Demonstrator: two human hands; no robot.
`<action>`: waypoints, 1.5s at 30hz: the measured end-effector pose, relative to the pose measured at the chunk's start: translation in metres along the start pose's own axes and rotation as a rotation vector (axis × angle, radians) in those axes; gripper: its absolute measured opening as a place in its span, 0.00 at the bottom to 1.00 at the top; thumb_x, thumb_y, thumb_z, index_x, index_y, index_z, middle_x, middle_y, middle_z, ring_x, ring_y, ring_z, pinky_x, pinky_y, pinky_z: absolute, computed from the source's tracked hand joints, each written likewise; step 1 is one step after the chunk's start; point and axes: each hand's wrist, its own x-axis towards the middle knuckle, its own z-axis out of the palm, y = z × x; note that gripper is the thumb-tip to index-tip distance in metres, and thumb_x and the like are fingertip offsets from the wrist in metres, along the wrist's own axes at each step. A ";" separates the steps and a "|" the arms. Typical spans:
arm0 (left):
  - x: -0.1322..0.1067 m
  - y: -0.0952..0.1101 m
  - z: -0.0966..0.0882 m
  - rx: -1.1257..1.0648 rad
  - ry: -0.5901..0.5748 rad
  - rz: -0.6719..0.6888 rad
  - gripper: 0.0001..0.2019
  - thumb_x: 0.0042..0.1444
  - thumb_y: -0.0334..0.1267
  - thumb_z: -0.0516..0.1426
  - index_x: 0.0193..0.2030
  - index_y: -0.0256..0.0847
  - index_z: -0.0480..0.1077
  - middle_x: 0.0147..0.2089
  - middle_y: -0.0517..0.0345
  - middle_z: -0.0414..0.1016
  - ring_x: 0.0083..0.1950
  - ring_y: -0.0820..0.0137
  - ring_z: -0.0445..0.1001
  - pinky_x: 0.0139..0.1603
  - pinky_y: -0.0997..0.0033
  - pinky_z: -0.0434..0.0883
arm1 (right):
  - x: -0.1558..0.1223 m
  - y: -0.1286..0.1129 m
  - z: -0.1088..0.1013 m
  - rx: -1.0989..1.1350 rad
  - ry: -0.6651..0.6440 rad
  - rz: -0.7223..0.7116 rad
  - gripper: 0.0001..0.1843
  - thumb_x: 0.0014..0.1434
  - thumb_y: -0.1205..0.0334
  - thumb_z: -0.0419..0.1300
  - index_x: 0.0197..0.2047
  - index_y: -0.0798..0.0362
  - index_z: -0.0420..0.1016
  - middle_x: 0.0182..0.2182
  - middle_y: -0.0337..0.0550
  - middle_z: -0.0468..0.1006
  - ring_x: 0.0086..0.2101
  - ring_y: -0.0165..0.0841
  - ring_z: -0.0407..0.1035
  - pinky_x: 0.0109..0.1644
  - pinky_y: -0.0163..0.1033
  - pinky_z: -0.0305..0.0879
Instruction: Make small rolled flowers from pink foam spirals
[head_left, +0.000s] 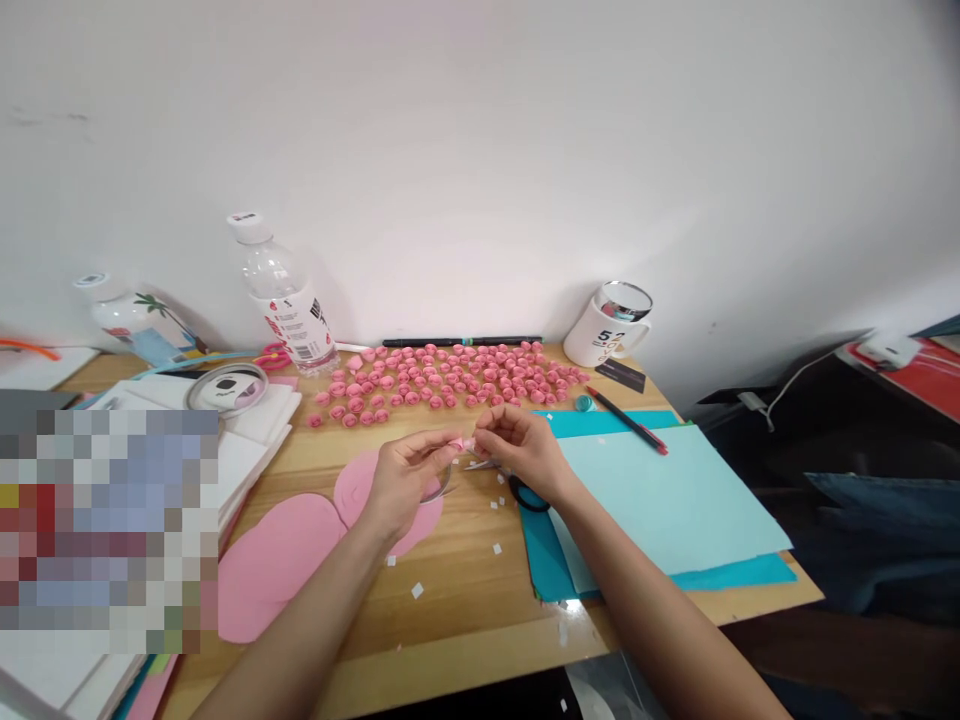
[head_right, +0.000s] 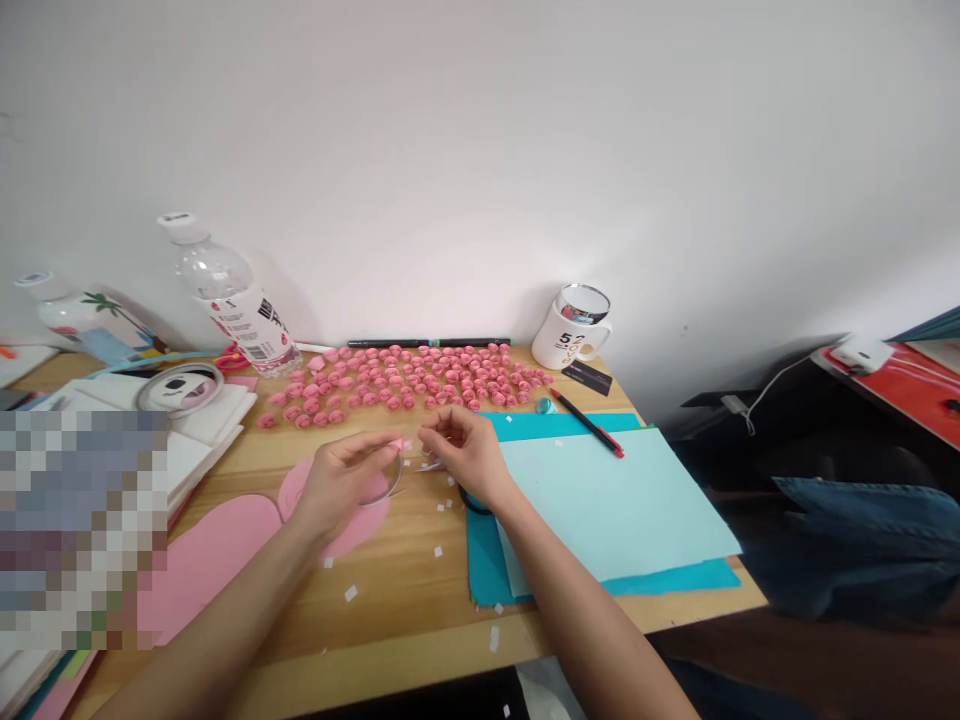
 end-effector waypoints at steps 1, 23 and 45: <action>0.000 0.000 0.000 0.009 0.011 0.019 0.10 0.41 0.37 0.64 0.33 0.38 0.77 0.35 0.53 0.79 0.38 0.66 0.75 0.42 0.66 0.71 | -0.001 -0.001 0.001 -0.038 0.050 -0.042 0.14 0.49 0.53 0.62 0.29 0.54 0.66 0.21 0.35 0.70 0.22 0.26 0.66 0.27 0.33 0.66; 0.000 0.001 0.000 0.206 0.024 0.184 0.09 0.45 0.39 0.62 0.34 0.40 0.77 0.36 0.56 0.78 0.40 0.66 0.74 0.44 0.67 0.71 | -0.008 0.002 0.012 -0.165 0.060 -0.018 0.11 0.50 0.54 0.60 0.28 0.54 0.74 0.23 0.41 0.76 0.23 0.31 0.71 0.27 0.35 0.68; 0.002 -0.001 -0.004 0.346 -0.068 0.328 0.05 0.49 0.37 0.60 0.33 0.43 0.77 0.35 0.58 0.76 0.39 0.69 0.72 0.43 0.71 0.67 | -0.007 -0.001 0.009 -0.212 -0.029 -0.003 0.11 0.52 0.57 0.58 0.28 0.56 0.74 0.20 0.40 0.75 0.21 0.29 0.69 0.27 0.33 0.66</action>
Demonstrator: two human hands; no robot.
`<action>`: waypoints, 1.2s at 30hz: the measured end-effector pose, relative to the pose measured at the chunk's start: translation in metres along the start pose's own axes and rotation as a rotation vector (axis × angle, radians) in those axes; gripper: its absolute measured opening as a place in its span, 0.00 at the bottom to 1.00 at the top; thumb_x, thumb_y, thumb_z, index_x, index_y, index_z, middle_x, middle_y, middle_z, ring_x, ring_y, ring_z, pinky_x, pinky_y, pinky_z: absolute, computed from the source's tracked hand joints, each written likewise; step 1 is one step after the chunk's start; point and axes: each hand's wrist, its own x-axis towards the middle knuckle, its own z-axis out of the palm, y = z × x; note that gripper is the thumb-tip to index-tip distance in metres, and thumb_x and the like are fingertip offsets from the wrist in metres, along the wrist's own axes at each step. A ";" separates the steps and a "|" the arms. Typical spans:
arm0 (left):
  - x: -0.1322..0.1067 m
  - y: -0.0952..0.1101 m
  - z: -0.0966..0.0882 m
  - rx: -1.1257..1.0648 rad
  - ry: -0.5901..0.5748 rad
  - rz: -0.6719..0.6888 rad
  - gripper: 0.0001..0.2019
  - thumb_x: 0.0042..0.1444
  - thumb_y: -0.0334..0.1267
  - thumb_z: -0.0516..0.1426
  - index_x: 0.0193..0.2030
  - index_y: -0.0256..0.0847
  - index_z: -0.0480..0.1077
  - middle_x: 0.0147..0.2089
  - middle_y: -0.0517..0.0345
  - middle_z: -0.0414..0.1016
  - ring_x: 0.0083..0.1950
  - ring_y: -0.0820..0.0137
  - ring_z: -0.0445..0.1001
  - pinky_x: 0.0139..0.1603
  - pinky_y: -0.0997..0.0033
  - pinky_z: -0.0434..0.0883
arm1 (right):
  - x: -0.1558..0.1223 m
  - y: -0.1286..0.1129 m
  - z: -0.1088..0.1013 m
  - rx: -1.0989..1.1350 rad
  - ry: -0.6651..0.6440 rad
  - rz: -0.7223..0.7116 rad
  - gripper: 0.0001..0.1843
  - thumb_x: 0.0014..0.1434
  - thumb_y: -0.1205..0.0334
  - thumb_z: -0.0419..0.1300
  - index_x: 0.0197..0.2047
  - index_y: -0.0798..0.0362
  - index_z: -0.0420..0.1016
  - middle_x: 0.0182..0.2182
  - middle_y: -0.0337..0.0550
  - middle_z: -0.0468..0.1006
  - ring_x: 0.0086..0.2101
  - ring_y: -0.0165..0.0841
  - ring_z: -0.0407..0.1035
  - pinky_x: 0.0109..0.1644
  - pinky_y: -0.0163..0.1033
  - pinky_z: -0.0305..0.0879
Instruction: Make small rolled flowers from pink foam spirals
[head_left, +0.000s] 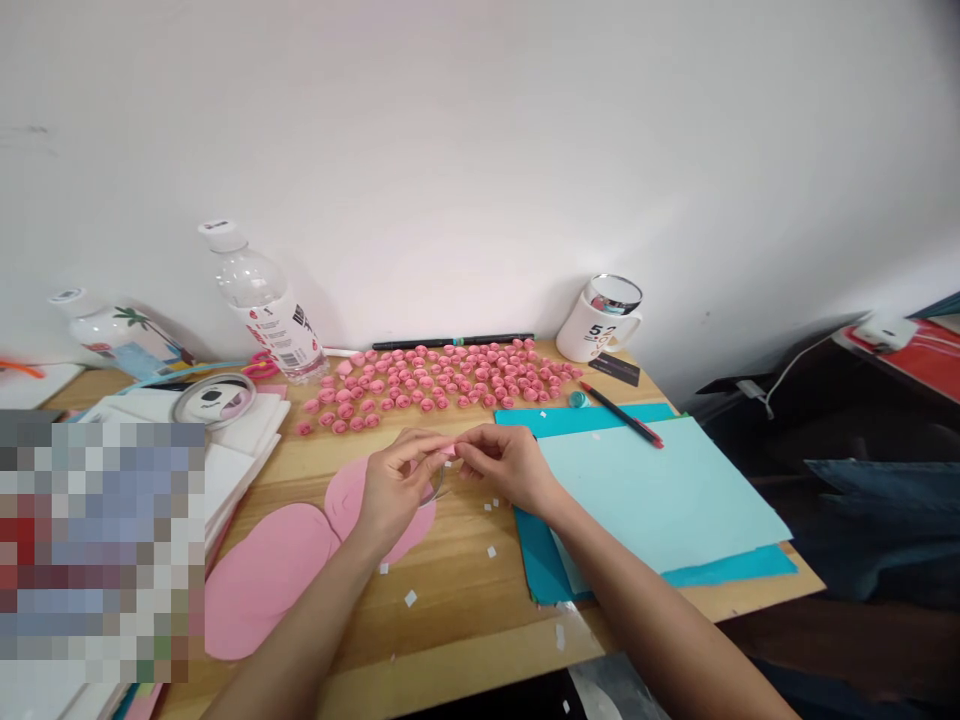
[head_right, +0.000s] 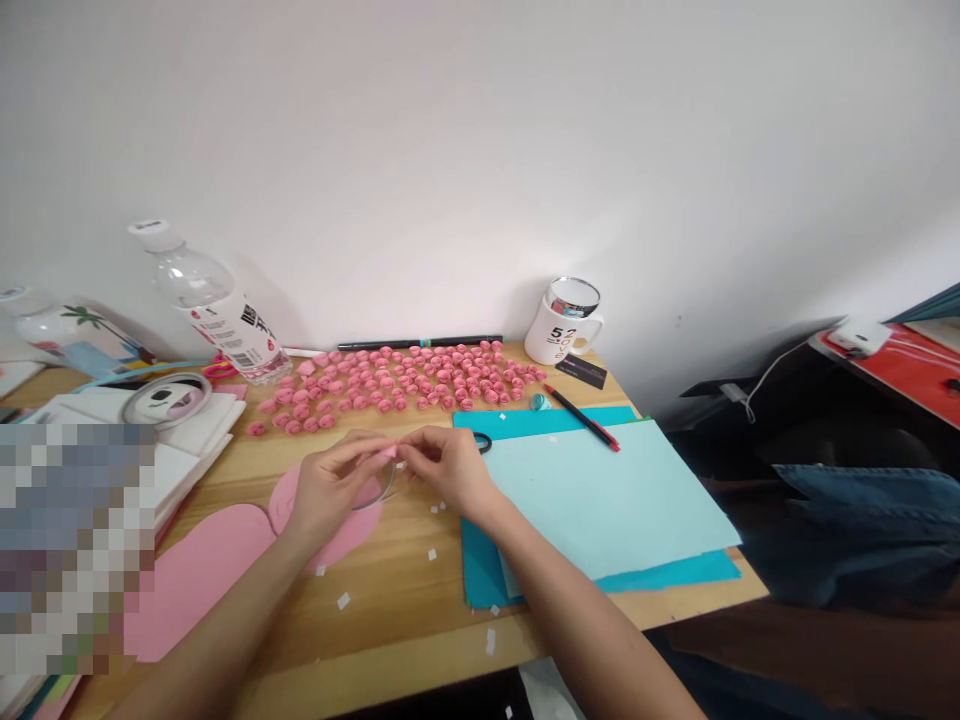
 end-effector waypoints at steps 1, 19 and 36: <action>0.000 -0.001 0.000 -0.008 0.003 0.001 0.05 0.49 0.37 0.60 0.33 0.43 0.77 0.35 0.58 0.76 0.39 0.69 0.72 0.42 0.71 0.67 | 0.000 0.000 0.000 0.005 -0.003 -0.001 0.11 0.52 0.57 0.58 0.28 0.56 0.74 0.20 0.40 0.75 0.21 0.29 0.69 0.27 0.33 0.66; 0.000 0.000 0.000 -0.038 -0.002 -0.031 0.06 0.48 0.37 0.60 0.32 0.42 0.77 0.35 0.56 0.76 0.38 0.68 0.73 0.42 0.70 0.68 | 0.000 0.006 0.002 -0.087 0.017 -0.101 0.09 0.54 0.60 0.55 0.30 0.55 0.74 0.20 0.38 0.75 0.21 0.27 0.68 0.26 0.31 0.64; 0.001 0.000 -0.002 -0.065 0.000 -0.088 0.07 0.47 0.37 0.60 0.33 0.41 0.77 0.36 0.55 0.77 0.39 0.67 0.74 0.42 0.70 0.70 | -0.001 0.007 0.001 -0.317 0.025 -0.227 0.09 0.55 0.64 0.53 0.32 0.55 0.74 0.21 0.38 0.75 0.22 0.26 0.66 0.26 0.30 0.61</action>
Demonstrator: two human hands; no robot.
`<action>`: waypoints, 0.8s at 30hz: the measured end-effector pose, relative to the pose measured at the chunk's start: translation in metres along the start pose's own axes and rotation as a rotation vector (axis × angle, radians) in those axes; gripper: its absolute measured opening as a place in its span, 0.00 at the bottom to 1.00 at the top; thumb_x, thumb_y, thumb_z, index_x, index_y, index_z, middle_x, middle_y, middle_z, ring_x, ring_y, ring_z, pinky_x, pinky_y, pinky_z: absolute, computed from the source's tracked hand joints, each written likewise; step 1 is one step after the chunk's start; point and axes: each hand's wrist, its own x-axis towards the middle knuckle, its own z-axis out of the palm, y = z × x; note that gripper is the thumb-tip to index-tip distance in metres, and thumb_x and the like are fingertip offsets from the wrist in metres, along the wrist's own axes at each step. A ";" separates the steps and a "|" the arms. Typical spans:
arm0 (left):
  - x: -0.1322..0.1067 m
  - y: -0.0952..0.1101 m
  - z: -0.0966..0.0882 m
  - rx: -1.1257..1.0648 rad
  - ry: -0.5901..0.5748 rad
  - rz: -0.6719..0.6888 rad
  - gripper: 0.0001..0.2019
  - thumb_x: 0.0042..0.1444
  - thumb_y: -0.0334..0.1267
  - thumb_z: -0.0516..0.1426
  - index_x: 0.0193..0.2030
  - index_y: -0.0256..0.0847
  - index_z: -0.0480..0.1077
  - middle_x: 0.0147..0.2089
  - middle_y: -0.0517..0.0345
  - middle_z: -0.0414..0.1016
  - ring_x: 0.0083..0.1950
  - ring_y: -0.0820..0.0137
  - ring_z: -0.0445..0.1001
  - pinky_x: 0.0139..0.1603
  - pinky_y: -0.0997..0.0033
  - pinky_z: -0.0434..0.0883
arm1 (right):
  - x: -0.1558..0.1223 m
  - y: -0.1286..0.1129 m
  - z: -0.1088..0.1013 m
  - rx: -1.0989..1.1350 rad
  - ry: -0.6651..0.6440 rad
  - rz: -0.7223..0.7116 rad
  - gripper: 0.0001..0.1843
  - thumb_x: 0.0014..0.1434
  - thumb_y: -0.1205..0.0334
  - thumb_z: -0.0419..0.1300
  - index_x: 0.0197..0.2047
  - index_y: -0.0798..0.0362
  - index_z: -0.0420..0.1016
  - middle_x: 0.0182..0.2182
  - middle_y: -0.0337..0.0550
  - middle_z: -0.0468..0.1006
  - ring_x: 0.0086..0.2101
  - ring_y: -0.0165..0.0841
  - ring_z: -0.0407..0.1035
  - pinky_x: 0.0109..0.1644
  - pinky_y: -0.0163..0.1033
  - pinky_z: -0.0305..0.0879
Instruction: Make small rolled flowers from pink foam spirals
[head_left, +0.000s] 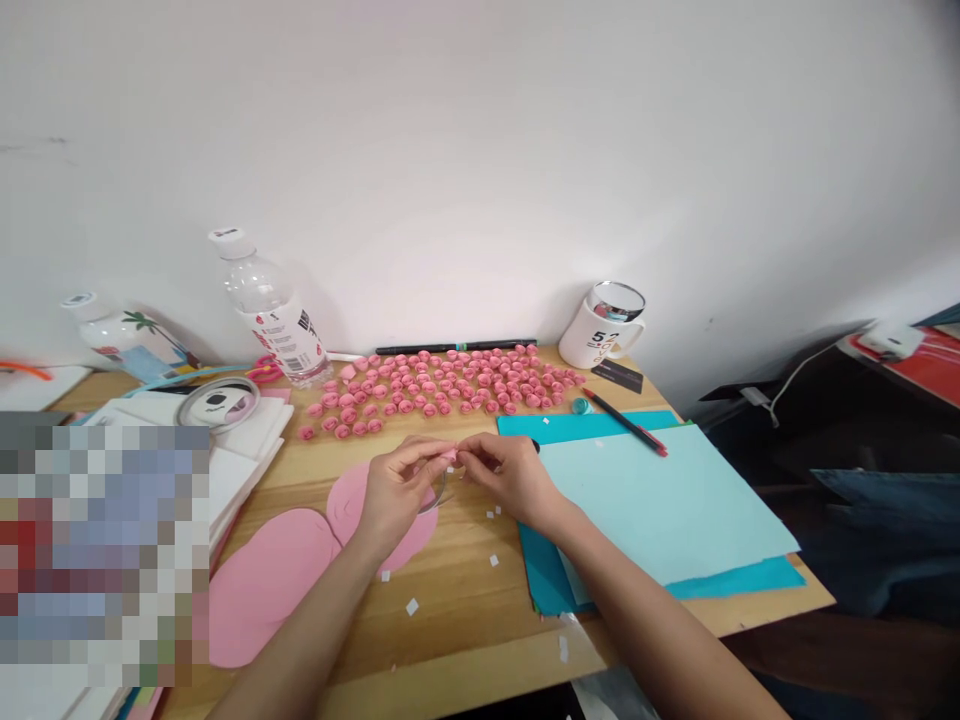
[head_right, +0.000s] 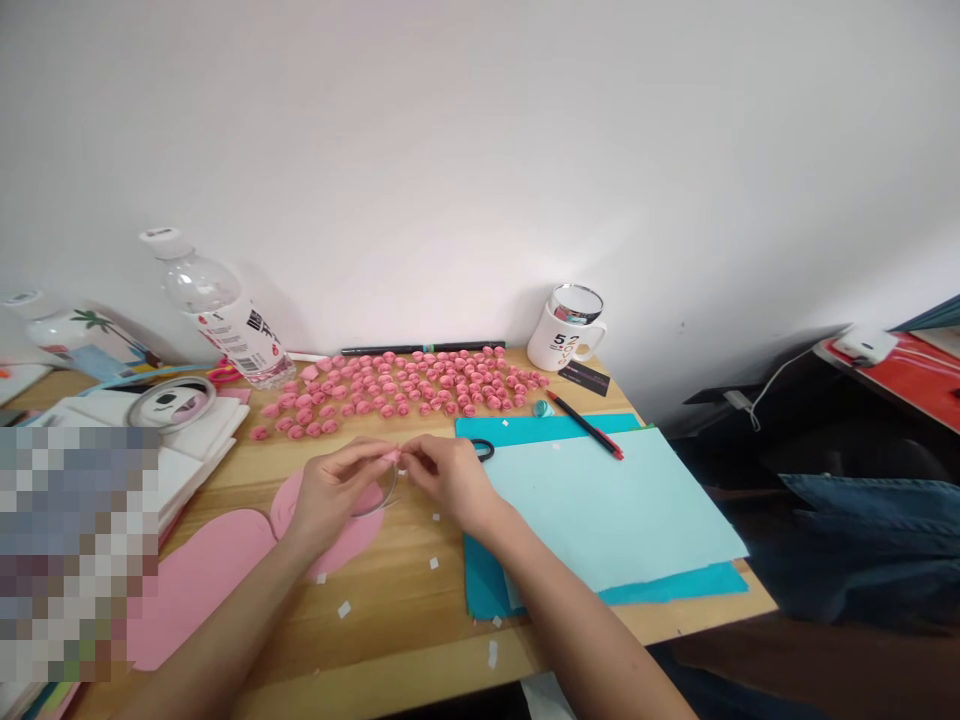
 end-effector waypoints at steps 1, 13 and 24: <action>0.000 0.001 0.000 -0.001 0.004 -0.008 0.07 0.47 0.37 0.60 0.33 0.41 0.77 0.36 0.55 0.78 0.39 0.67 0.74 0.43 0.69 0.70 | 0.000 0.000 0.000 -0.002 -0.005 -0.002 0.09 0.55 0.64 0.53 0.32 0.54 0.74 0.21 0.38 0.75 0.22 0.26 0.65 0.26 0.30 0.60; -0.001 0.002 0.001 -0.134 0.045 -0.126 0.08 0.45 0.37 0.62 0.33 0.41 0.77 0.37 0.55 0.79 0.41 0.66 0.75 0.46 0.67 0.70 | 0.003 0.001 -0.005 0.147 0.076 0.153 0.07 0.53 0.63 0.55 0.28 0.55 0.71 0.21 0.40 0.75 0.23 0.30 0.70 0.28 0.33 0.66; 0.007 -0.001 -0.006 -0.695 0.059 -0.321 0.12 0.38 0.33 0.66 0.33 0.39 0.78 0.31 0.57 0.78 0.32 0.76 0.73 0.39 0.76 0.68 | 0.000 -0.009 -0.012 0.111 0.219 -0.053 0.08 0.57 0.67 0.51 0.32 0.53 0.70 0.24 0.39 0.75 0.26 0.28 0.70 0.32 0.34 0.66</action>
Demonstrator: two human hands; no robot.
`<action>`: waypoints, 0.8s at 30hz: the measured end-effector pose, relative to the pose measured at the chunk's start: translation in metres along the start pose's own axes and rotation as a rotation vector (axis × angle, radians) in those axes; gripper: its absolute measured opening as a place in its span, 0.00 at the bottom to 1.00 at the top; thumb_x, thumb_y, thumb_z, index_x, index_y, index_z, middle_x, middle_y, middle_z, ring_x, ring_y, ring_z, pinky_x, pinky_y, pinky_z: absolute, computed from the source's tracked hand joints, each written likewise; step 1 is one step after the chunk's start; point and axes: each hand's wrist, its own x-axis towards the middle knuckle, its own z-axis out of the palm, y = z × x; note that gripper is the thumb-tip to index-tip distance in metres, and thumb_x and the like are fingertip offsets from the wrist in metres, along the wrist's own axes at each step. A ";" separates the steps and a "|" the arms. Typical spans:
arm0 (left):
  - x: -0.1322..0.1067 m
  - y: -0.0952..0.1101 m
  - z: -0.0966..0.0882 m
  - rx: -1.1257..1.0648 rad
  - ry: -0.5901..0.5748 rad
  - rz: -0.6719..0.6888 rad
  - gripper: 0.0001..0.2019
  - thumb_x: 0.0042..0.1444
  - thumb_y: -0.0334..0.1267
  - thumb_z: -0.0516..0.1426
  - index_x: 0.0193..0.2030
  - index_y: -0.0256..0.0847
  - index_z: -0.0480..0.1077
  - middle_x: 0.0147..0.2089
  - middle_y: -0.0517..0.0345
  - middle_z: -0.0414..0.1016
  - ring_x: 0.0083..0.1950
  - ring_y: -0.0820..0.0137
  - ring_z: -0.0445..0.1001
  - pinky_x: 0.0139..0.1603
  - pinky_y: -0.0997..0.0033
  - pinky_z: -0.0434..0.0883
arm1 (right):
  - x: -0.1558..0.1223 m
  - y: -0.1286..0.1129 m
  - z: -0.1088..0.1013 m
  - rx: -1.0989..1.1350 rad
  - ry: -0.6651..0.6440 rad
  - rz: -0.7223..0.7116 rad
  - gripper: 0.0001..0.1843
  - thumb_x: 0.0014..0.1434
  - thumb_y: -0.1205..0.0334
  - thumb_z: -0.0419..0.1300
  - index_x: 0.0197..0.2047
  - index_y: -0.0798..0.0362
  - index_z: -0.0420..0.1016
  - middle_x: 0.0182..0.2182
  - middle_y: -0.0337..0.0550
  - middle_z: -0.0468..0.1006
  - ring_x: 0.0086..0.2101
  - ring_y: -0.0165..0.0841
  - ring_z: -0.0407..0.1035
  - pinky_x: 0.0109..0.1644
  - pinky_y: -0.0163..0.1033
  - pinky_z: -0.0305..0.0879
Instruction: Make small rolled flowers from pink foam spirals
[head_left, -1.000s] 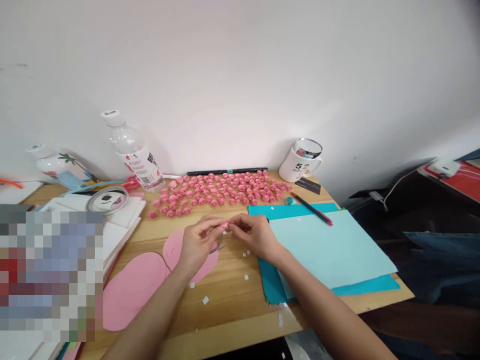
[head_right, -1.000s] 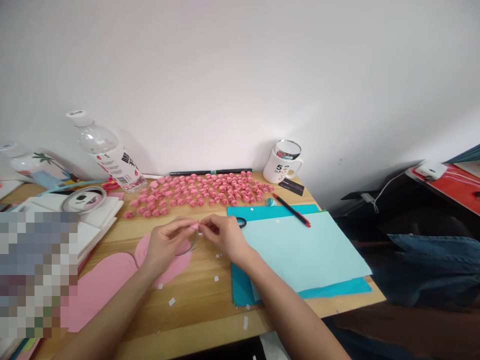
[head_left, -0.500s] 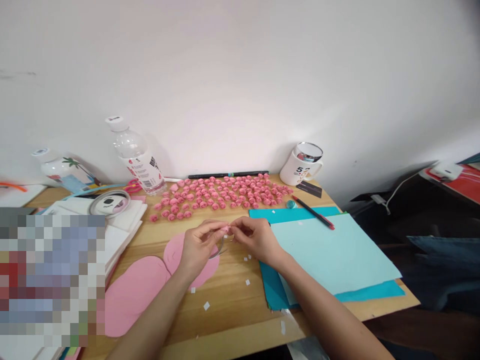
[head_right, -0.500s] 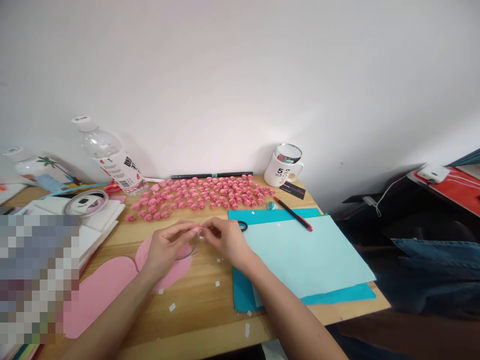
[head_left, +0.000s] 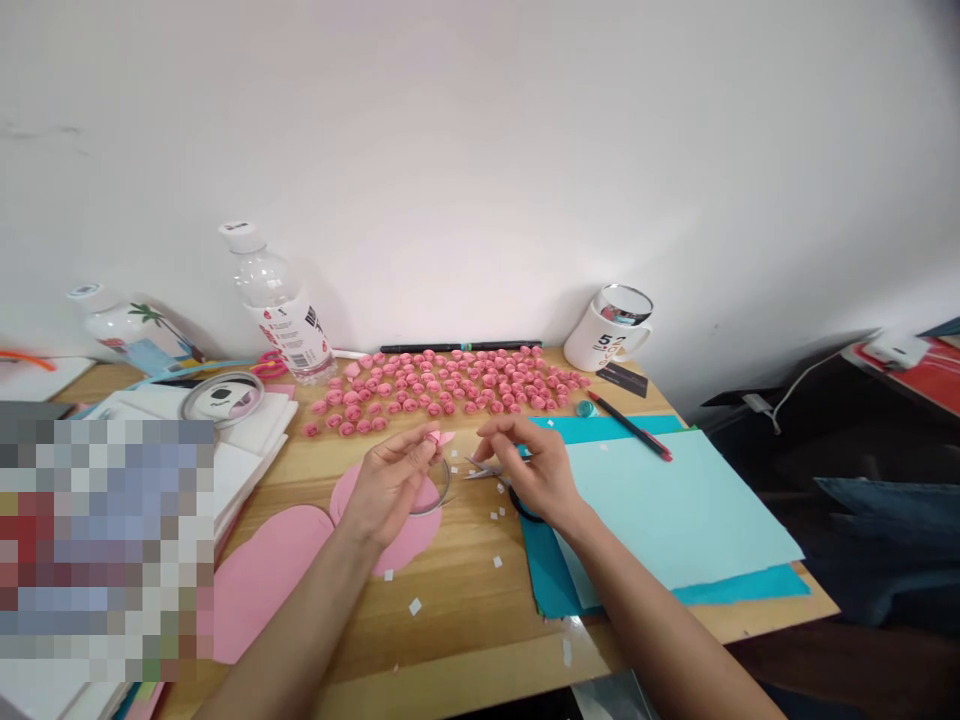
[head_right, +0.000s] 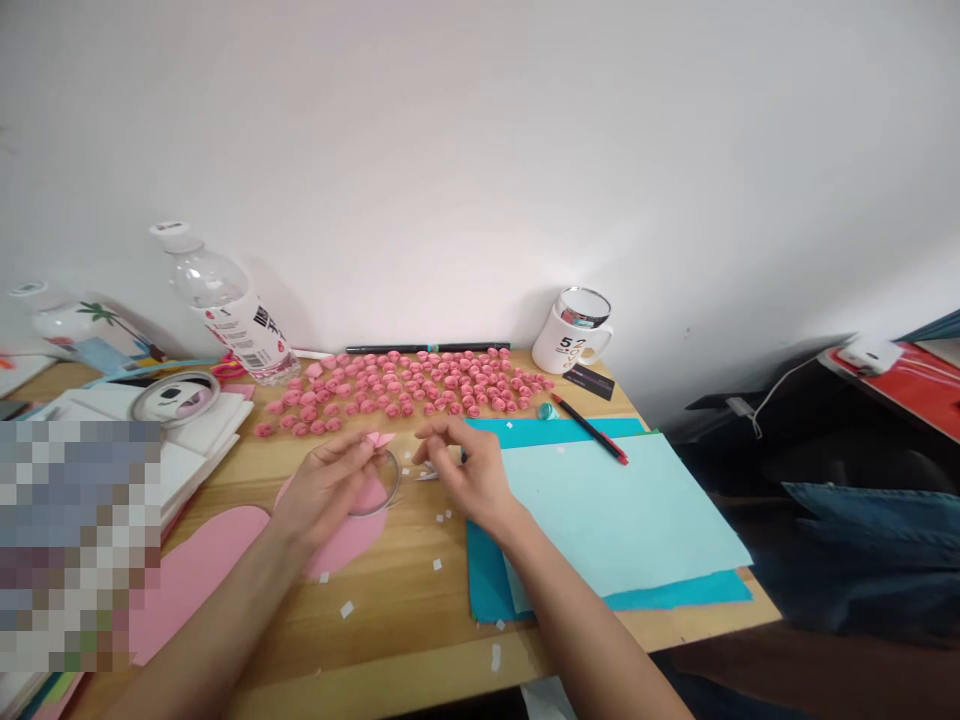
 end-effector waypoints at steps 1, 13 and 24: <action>0.000 0.001 0.000 -0.018 -0.012 -0.010 0.11 0.39 0.33 0.66 0.33 0.39 0.78 0.32 0.57 0.78 0.32 0.75 0.73 0.39 0.75 0.69 | -0.001 0.000 0.001 -0.034 -0.034 -0.019 0.07 0.57 0.66 0.52 0.33 0.53 0.71 0.24 0.39 0.75 0.26 0.29 0.70 0.32 0.34 0.66; -0.007 -0.004 0.005 0.102 -0.053 -0.106 0.09 0.42 0.33 0.64 0.34 0.39 0.77 0.33 0.54 0.76 0.31 0.73 0.71 0.25 0.77 0.64 | -0.001 0.009 0.007 -0.243 -0.005 -0.373 0.07 0.58 0.66 0.54 0.33 0.51 0.73 0.32 0.46 0.77 0.33 0.32 0.71 0.35 0.37 0.68; -0.007 -0.005 0.007 0.102 -0.049 -0.123 0.10 0.41 0.34 0.65 0.34 0.38 0.77 0.32 0.53 0.76 0.31 0.73 0.71 0.25 0.78 0.63 | -0.002 0.007 0.009 -0.224 -0.027 -0.381 0.07 0.58 0.67 0.53 0.33 0.52 0.72 0.32 0.46 0.76 0.33 0.31 0.71 0.36 0.36 0.68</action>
